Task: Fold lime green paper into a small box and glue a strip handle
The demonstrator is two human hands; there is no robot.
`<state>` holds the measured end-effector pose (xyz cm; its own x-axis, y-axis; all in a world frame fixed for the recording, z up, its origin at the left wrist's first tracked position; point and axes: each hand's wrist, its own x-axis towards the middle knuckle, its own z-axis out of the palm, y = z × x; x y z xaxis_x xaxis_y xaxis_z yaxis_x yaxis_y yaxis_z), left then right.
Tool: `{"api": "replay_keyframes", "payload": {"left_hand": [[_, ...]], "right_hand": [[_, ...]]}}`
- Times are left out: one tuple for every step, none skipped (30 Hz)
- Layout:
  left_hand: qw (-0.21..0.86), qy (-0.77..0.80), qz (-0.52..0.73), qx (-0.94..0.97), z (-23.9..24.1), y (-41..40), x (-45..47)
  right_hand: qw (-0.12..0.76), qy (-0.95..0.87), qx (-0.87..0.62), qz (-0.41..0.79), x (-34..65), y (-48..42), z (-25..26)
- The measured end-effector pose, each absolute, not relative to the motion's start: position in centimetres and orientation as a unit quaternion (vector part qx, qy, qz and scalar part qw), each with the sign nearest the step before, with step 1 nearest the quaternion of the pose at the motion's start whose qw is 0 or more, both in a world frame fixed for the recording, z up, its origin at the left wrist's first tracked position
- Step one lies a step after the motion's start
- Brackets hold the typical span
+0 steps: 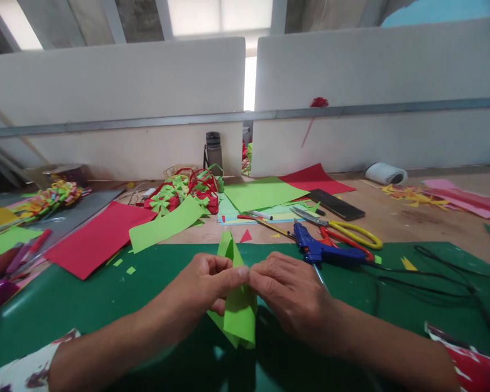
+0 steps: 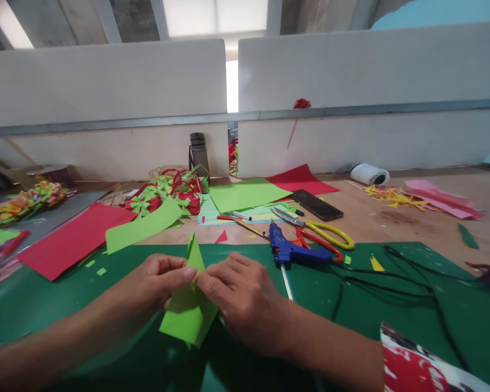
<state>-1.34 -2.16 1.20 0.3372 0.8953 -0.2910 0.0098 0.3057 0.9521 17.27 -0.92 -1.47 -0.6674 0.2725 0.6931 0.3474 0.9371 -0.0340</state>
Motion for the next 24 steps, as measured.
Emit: {"api": "replay_keyframes", "payload": {"left_hand": [[0.673,0.468,0.334,0.466,1.1,-2.1,-1.3],[0.688,0.465,0.334,0.445,1.0,-2.1,-1.3],[0.705,0.457,0.336,0.425,0.9,-2.0,-1.4],[0.722,0.446,0.338,0.407,0.8,-2.0,-1.4],[0.735,0.435,0.340,0.393,0.7,-2.0,-1.4],[0.745,0.425,0.344,0.383,0.7,-2.0,-1.5],[0.752,0.414,0.347,0.378,0.6,-2.0,-1.6],[0.760,0.402,0.349,0.374,0.5,-2.0,-1.6],[0.768,0.389,0.348,0.372,0.5,-2.0,-1.7],[0.775,0.377,0.346,0.371,0.4,-2.0,-1.7],[0.780,0.367,0.344,0.373,0.3,-1.9,-1.7],[0.781,0.363,0.342,0.376,0.3,-1.9,-1.8],[0.778,0.365,0.342,0.381,0.2,-1.9,-1.8],[0.772,0.372,0.343,0.385,0.2,-1.9,-1.8],[0.763,0.382,0.347,0.390,0.2,-1.8,-1.7],[0.751,0.394,0.353,0.395,0.2,-1.8,-1.7],[0.738,0.406,0.362,0.399,0.2,-1.9,-1.7],[0.727,0.416,0.369,0.403,0.3,-1.9,-1.6],[0.717,0.426,0.376,0.404,0.3,-1.9,-1.6],[0.708,0.433,0.382,0.406,0.4,-2.0,-1.5],[0.699,0.439,0.390,0.408,0.4,-2.1,-1.5],[0.691,0.444,0.396,0.410,0.4,-2.1,-1.4],[0.685,0.447,0.403,0.411,0.4,-2.2,-1.4],[0.678,0.449,0.411,0.412,0.4,-2.3,-1.3]], "right_hand": [[0.372,-0.911,-0.171,-0.050,17.2,-1.0,-1.5],[0.375,-0.910,-0.173,-0.048,17.2,-1.0,-1.5],[0.378,-0.908,-0.177,-0.044,17.2,-1.1,-1.5],[0.378,-0.907,-0.183,-0.036,17.2,-1.1,-1.6],[0.377,-0.906,-0.190,-0.025,17.3,-1.1,-1.7],[0.377,-0.905,-0.197,-0.014,17.3,-1.1,-1.7],[0.379,-0.903,-0.204,-0.002,17.4,-1.1,-1.8],[0.382,-0.900,-0.210,0.008,17.4,-1.0,-1.8],[0.388,-0.896,-0.215,0.018,17.4,-1.0,-1.8],[0.394,-0.892,-0.220,0.029,17.3,-1.0,-1.9],[0.400,-0.888,-0.225,0.042,17.3,-1.0,-1.9],[0.404,-0.884,-0.228,0.056,17.3,-1.0,-1.8],[0.409,-0.879,-0.234,0.070,17.2,-1.0,-1.8],[0.412,-0.875,-0.241,0.082,17.2,-1.0,-1.7],[0.414,-0.870,-0.251,0.091,17.2,-1.1,-1.6],[0.415,-0.866,-0.263,0.095,17.2,-1.2,-1.5],[0.414,-0.862,-0.276,0.094,17.3,-1.3,-1.3],[0.415,-0.860,-0.285,0.085,17.3,-1.5,-1.1],[0.416,-0.860,-0.288,0.069,17.4,-1.8,-0.8],[0.418,-0.862,-0.284,0.048,17.4,-2.0,-0.6],[0.418,-0.866,-0.273,0.026,17.3,-2.3,-0.3],[0.418,-0.871,-0.259,0.004,17.2,-2.7,-0.1],[0.415,-0.876,-0.244,-0.014,17.1,-3.0,0.0],[0.411,-0.881,-0.235,-0.032,16.9,-3.3,0.0]]}}
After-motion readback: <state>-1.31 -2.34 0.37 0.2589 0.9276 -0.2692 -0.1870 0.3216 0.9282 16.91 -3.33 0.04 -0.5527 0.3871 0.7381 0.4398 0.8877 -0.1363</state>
